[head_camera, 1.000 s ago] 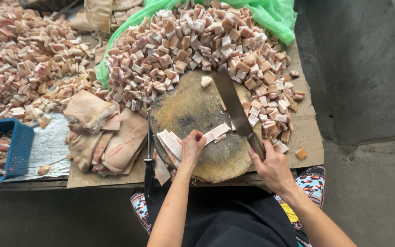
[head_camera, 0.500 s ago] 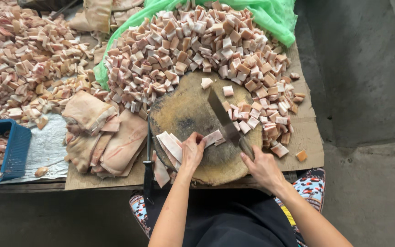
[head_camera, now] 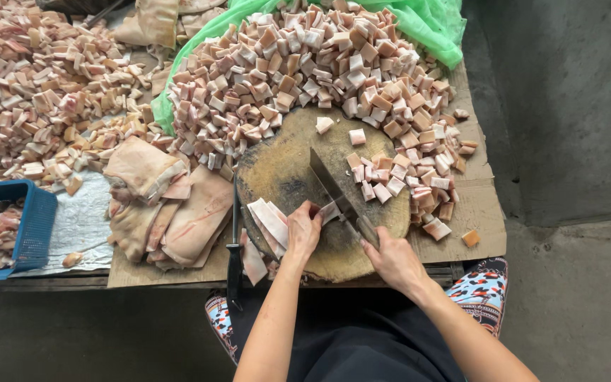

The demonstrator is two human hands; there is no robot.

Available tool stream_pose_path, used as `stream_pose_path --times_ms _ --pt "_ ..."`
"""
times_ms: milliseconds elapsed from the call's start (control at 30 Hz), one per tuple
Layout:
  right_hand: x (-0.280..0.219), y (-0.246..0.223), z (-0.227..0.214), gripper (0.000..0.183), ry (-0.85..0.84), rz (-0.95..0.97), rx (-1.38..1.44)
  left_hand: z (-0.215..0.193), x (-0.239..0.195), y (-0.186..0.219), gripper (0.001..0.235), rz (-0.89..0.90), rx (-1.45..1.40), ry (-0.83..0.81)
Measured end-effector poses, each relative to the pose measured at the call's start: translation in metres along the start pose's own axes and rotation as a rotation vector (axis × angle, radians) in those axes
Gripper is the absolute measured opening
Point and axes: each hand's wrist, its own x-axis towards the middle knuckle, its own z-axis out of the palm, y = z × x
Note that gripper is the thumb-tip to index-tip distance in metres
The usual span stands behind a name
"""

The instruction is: The person uses a cleaver to cut strips of pork belly into small cubes on a round wooden cutting board. The diced pieces are pushed aside to form a growing pile on the board and surrounding surface.

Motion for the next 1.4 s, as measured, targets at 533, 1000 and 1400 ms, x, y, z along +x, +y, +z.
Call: stream_pose_path --times_ms 533,1000,1400 --pt "0.002 0.010 0.029 0.035 -0.135 0.098 0.135 0.012 0.001 -0.015 0.016 0.083 0.071 0.034" --pt "-0.049 0.000 -0.002 0.041 -0.224 0.079 0.029 -0.118 0.034 -0.051 0.046 -0.100 0.283 0.053" --pt "-0.046 0.057 -0.004 0.038 0.039 0.171 -0.079 -0.112 0.030 -0.033 0.047 0.086 0.320 -0.003"
